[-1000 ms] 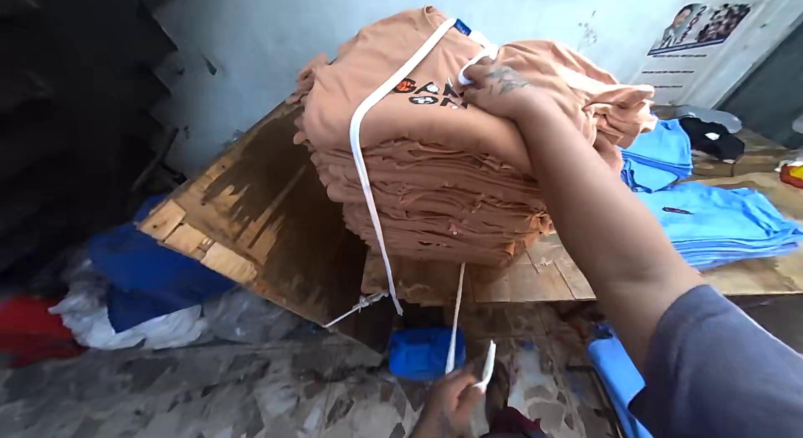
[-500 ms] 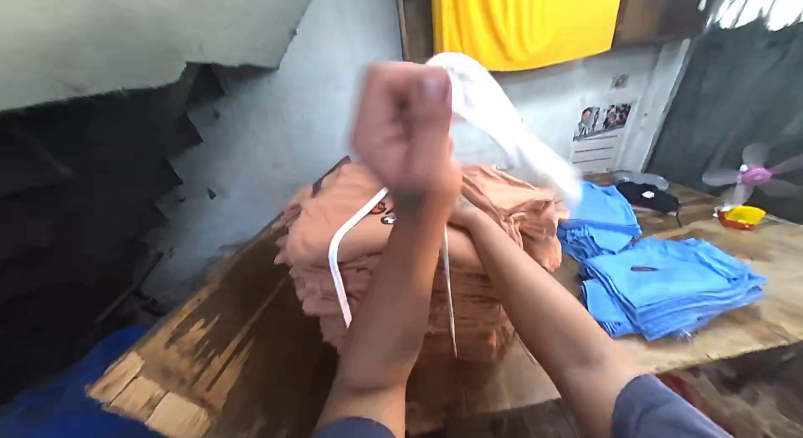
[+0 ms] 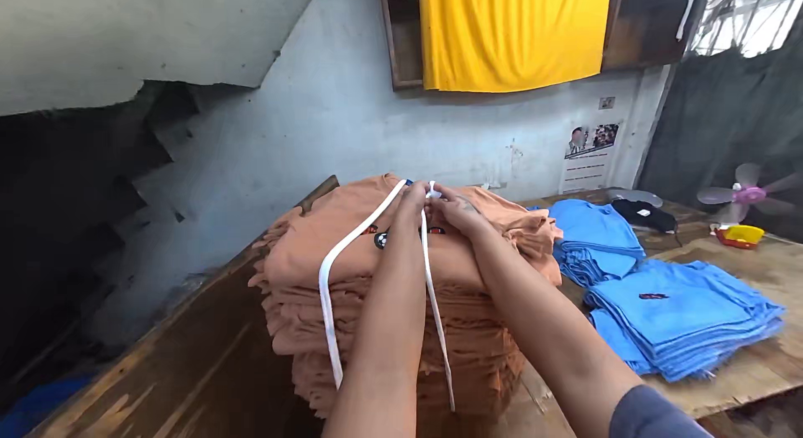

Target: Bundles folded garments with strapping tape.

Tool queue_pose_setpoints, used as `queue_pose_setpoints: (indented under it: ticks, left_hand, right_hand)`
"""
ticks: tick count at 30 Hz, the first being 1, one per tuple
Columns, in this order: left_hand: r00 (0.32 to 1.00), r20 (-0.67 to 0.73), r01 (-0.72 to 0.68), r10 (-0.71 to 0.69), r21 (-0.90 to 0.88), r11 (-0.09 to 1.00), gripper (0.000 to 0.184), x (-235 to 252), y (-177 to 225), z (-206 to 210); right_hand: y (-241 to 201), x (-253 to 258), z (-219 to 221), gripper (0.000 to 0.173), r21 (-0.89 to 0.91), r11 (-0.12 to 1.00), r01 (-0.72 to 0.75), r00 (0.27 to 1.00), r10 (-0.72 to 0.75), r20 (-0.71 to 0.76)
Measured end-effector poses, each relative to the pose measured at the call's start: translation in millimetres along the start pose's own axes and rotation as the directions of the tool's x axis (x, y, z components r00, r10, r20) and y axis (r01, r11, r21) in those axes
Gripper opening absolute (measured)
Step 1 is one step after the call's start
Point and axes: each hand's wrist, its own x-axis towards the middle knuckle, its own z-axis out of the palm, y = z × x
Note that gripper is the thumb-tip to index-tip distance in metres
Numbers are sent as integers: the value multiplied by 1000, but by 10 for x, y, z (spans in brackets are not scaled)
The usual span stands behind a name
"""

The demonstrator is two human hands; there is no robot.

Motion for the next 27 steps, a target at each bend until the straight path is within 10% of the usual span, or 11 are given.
queue_pose_setpoints:
  ticks: [3, 6, 8, 11, 15, 18, 20, 23, 27]
  left_hand:
    - [995, -9, -93, 94, 93, 991, 27, 56, -76, -7]
    - [996, -28, -85, 89, 140, 987, 24, 99, -78, -43]
    - [994, -75, -60, 77, 214, 975, 21, 104, -75, -53]
    - [996, -87, -9, 33, 259, 966, 16, 167, -129, -33]
    - [987, -69, 157, -143, 337, 928, 22, 269, -110, 16]
    - [977, 140, -192, 163, 232, 953, 41, -192, -95, 36]
    - [770, 305, -574, 561, -54, 817, 57, -987, -368, -90]
    - [434, 0, -898, 901, -78, 432, 43, -1823, -1148, -79]
    - [718, -157, -604, 678, -625, 495, 37, -1793, -1001, -269]
  right_hand:
    - [-185, -8, -20, 32, -655, 755, -9, 994, -66, -89]
    - [-609, -85, -40, 39, -905, 419, -72, 987, 158, -5]
    - [-617, -178, -68, 42, -888, 460, -13, 988, 141, 59]
    - [-698, -1052, 155, 25, -561, 726, 398, 917, -288, 277]
    - [-942, -2310, 499, 26, -331, 565, 756, 638, -523, 565]
    - [-1179, -2348, 313, 24, -500, 467, 729, 680, -574, 456]
    - [-1327, -2139, 126, 20, -480, 569, 668, 727, -637, 256]
    - [-1308, -1725, -71, 24, -432, 625, 651, 745, -635, 204]
    - [-1307, -1565, 204, 23, -480, 573, 664, 737, -610, 292]
